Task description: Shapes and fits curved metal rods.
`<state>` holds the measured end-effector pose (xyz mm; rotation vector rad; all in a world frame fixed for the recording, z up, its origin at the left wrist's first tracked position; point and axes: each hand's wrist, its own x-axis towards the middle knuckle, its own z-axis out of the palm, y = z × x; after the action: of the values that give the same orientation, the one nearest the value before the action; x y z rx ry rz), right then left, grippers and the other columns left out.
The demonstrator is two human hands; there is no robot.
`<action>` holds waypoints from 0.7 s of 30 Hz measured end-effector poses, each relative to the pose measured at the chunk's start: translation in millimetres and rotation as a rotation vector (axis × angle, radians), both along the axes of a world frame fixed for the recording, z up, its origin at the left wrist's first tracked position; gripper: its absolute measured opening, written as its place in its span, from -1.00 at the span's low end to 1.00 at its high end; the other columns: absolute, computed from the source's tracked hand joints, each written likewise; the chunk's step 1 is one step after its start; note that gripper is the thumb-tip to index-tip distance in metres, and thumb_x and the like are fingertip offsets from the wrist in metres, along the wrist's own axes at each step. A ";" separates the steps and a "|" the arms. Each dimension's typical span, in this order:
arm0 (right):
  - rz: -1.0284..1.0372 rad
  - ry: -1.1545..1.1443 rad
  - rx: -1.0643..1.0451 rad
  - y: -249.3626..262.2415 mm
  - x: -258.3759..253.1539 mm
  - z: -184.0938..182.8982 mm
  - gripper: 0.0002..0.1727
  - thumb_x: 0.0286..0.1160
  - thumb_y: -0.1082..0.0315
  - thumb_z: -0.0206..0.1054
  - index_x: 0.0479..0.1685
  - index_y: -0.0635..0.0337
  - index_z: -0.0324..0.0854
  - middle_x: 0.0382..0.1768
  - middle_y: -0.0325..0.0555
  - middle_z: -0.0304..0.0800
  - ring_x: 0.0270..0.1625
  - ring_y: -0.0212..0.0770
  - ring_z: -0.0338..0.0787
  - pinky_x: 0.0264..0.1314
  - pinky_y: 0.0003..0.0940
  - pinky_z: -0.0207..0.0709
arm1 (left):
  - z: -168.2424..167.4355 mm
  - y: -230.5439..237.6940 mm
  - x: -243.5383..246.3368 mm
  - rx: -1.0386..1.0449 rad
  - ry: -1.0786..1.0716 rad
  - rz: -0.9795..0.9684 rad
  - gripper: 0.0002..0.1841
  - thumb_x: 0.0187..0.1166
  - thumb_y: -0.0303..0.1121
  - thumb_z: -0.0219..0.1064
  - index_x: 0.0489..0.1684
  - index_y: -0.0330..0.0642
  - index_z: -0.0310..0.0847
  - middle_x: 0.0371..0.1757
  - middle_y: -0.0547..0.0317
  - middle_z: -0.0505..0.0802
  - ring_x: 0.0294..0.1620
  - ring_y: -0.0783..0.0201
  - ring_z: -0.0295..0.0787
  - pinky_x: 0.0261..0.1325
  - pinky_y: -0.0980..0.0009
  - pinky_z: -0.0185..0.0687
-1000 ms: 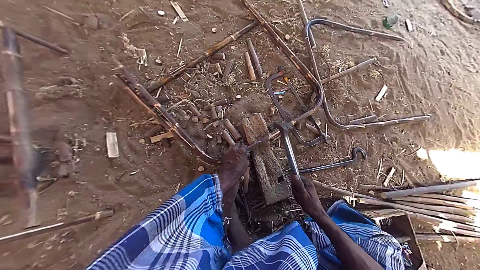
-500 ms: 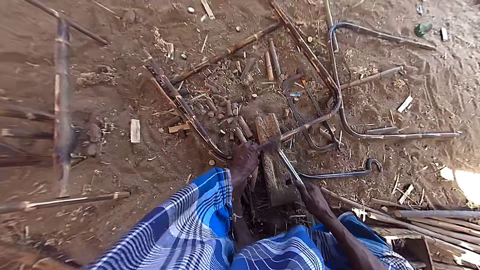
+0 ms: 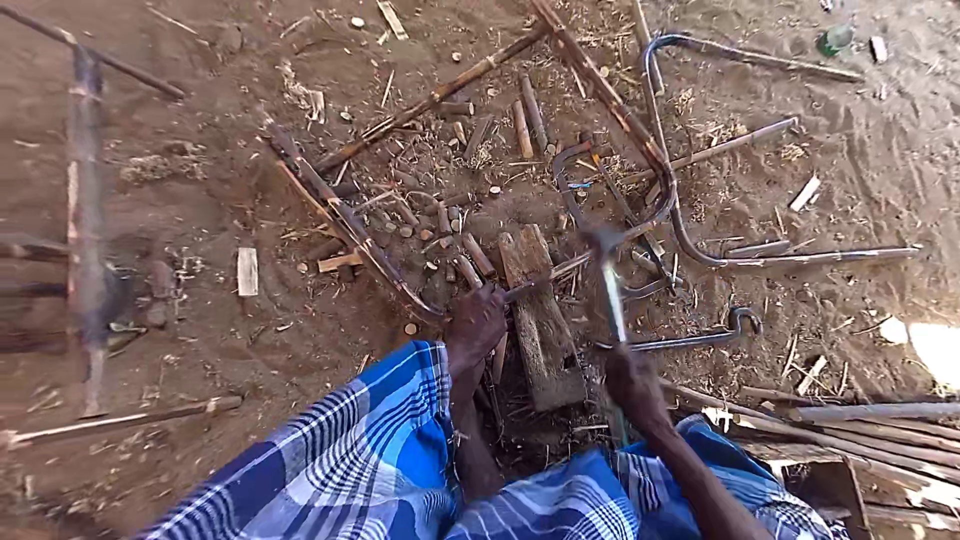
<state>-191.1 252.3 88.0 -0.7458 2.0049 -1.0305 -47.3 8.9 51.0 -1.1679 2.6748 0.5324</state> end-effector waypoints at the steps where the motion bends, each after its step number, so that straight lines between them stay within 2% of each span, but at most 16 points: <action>1: -0.011 -0.003 -0.182 4.0 4.1 6.7 -0.22 0.68 -0.47 -0.24 -0.50 0.00 0.48 -0.78 -0.34 0.33 -0.78 -0.37 0.32 -0.76 -0.39 0.28 | -2.1 2.0 3.8 0.011 -0.007 -0.006 -0.77 0.64 -0.31 0.33 -0.04 -0.30 0.80 0.04 -0.16 0.86 0.01 -0.18 0.87 0.04 -0.15 0.77; 3: 0.026 0.015 -0.425 9.4 6.3 -8.3 -0.25 0.60 -0.54 -0.21 -0.53 -0.09 0.40 -0.76 -0.41 0.28 -0.76 -0.44 0.28 -0.75 -0.43 0.24 | -3.9 1.2 4.0 0.008 -0.014 -0.013 -0.78 0.63 -0.30 0.34 -0.05 -0.26 0.80 0.04 -0.14 0.87 0.01 -0.17 0.87 0.03 -0.16 0.78; 4: 0.066 0.050 -0.383 15.9 5.6 -26.0 -0.25 0.59 -0.54 -0.15 -0.55 -0.08 0.44 -0.75 -0.42 0.30 -0.74 -0.45 0.33 -0.71 -0.42 0.29 | -3.3 0.8 3.0 0.006 -0.014 -0.010 -0.78 0.63 -0.29 0.34 -0.05 -0.25 0.81 0.03 -0.13 0.87 0.01 -0.17 0.87 0.02 -0.17 0.77; 5: 0.140 0.126 -0.204 22.8 2.7 -40.5 -0.22 0.64 -0.48 -0.17 -0.55 0.00 0.50 -0.76 -0.31 0.37 -0.73 -0.34 0.42 -0.70 -0.30 0.38 | -1.0 1.9 1.8 0.015 -0.021 -0.007 -0.78 0.63 -0.29 0.34 -0.03 -0.24 0.81 0.03 -0.13 0.87 0.01 -0.17 0.86 0.03 -0.17 0.76; 6: 0.212 0.119 0.043 22.7 -0.7 -43.0 -0.19 0.67 -0.46 -0.17 -0.50 0.08 0.58 -0.70 -0.17 0.46 -0.64 -0.18 0.54 -0.55 -0.09 0.48 | 1.0 3.0 0.8 0.021 -0.020 -0.010 -0.77 0.63 -0.29 0.35 -0.01 -0.24 0.82 0.04 -0.14 0.87 0.03 -0.17 0.87 0.04 -0.18 0.76; 7: 0.259 0.087 0.218 14.0 -2.5 -36.4 -0.18 0.68 -0.45 -0.20 -0.44 0.10 0.61 -0.64 -0.11 0.50 -0.56 -0.11 0.59 -0.43 0.00 0.52 | 2.8 2.5 -0.8 0.018 -0.017 -0.012 -0.77 0.63 -0.29 0.36 -0.02 -0.25 0.82 0.04 -0.14 0.87 0.04 -0.17 0.87 0.05 -0.18 0.77; 8: 0.278 0.065 0.271 2.9 -2.7 -22.6 -0.18 0.68 -0.45 -0.21 -0.44 0.09 0.63 -0.64 -0.13 0.50 -0.55 -0.12 0.59 -0.41 -0.02 0.53 | 5.9 0.1 -2.3 0.016 -0.016 -0.007 -0.77 0.63 -0.29 0.36 -0.02 -0.25 0.82 0.04 -0.15 0.87 0.05 -0.18 0.87 0.05 -0.18 0.77; 9: 0.271 0.056 0.208 -2.9 -0.2 -5.7 -0.19 0.67 -0.44 -0.19 -0.46 0.07 0.62 -0.67 -0.20 0.47 -0.59 -0.19 0.56 -0.46 -0.11 0.49 | 9.7 -2.2 -3.6 0.023 -0.027 0.001 -0.76 0.64 -0.29 0.34 0.00 -0.27 0.82 0.07 -0.17 0.87 0.06 -0.19 0.87 0.07 -0.19 0.77; 11: 0.174 0.032 -0.146 10.3 17.9 10.6 -0.20 0.61 -0.52 -0.16 -0.55 0.01 0.52 -0.77 -0.34 0.37 -0.74 -0.37 0.40 -0.69 -0.36 0.35 | 16.3 7.6 0.7 0.072 -0.073 0.017 -0.74 0.64 -0.31 0.33 0.02 -0.33 0.79 0.12 -0.24 0.85 0.08 -0.25 0.85 0.11 -0.23 0.73; 13: 0.053 -0.033 -0.381 15.6 22.9 -18.4 -0.25 0.52 -0.56 -0.06 -0.56 -0.07 0.49 -0.75 -0.45 0.35 -0.72 -0.50 0.36 -0.68 -0.47 0.32 | 6.7 5.0 1.2 0.044 -0.040 0.011 -0.74 0.63 -0.28 0.35 0.05 -0.25 0.81 0.08 -0.16 0.87 0.04 -0.19 0.86 0.10 -0.19 0.75; 14: 0.081 0.027 -0.292 20.9 18.2 -38.6 -0.23 0.58 -0.53 -0.12 -0.54 -0.03 0.50 -0.73 -0.38 0.39 -0.70 -0.43 0.41 -0.65 -0.39 0.38 | 2.7 3.6 2.0 0.029 -0.027 0.006 -0.75 0.63 -0.26 0.36 0.04 -0.21 0.82 0.06 -0.13 0.87 0.02 -0.17 0.87 0.07 -0.18 0.77; 15: 0.148 0.084 -0.080 21.9 8.7 -51.7 -0.19 0.65 -0.46 -0.22 -0.52 0.05 0.56 -0.72 -0.26 0.44 -0.67 -0.29 0.50 -0.59 -0.21 0.47 | 2.9 3.1 1.6 0.026 -0.028 0.008 -0.75 0.63 -0.26 0.36 0.04 -0.19 0.83 0.06 -0.11 0.88 0.02 -0.15 0.88 0.07 -0.18 0.77; 16: 0.194 0.069 0.116 16.2 -1.9 -55.0 -0.14 0.68 -0.45 -0.28 -0.46 0.10 0.62 -0.67 -0.14 0.51 -0.60 -0.15 0.58 -0.48 -0.03 0.54 | 4.4 2.0 -0.2 0.031 -0.037 0.010 -0.75 0.64 -0.25 0.35 0.05 -0.19 0.82 0.08 -0.11 0.87 0.04 -0.16 0.87 0.09 -0.19 0.77; 17: 0.189 0.039 0.222 10.1 -5.2 -48.0 -0.12 0.69 -0.45 -0.30 -0.43 0.13 0.63 -0.64 -0.09 0.52 -0.57 -0.09 0.59 -0.44 0.03 0.53 | 5.4 1.7 -0.5 0.035 -0.041 0.007 -0.75 0.64 -0.25 0.34 0.06 -0.20 0.82 0.08 -0.12 0.88 0.04 -0.17 0.87 0.09 -0.20 0.76; 19: 0.109 0.030 0.122 -2.6 -8.8 -20.6 -0.15 0.66 -0.48 -0.26 -0.46 0.08 0.62 -0.70 -0.20 0.44 -0.66 -0.20 0.47 -0.56 -0.14 0.42 | 5.3 -5.2 -4.0 0.022 -0.037 -0.004 -0.75 0.66 -0.26 0.33 0.05 -0.20 0.82 0.07 -0.13 0.88 0.02 -0.17 0.88 0.07 -0.18 0.77; 21: 0.056 0.051 -0.201 8.7 4.1 -11.8 -0.20 0.63 -0.52 -0.21 -0.54 0.00 0.50 -0.76 -0.36 0.35 -0.75 -0.39 0.36 -0.70 -0.37 0.33 | 2.3 1.9 2.0 0.033 -0.067 -0.010 -0.74 0.67 -0.26 0.31 0.05 -0.22 0.81 0.08 -0.14 0.88 0.03 -0.18 0.87 0.06 -0.19 0.76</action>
<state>-187.1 261.0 76.2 -0.9378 1.9309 -1.2028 -45.3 10.8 53.2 -1.1423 2.6036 0.5244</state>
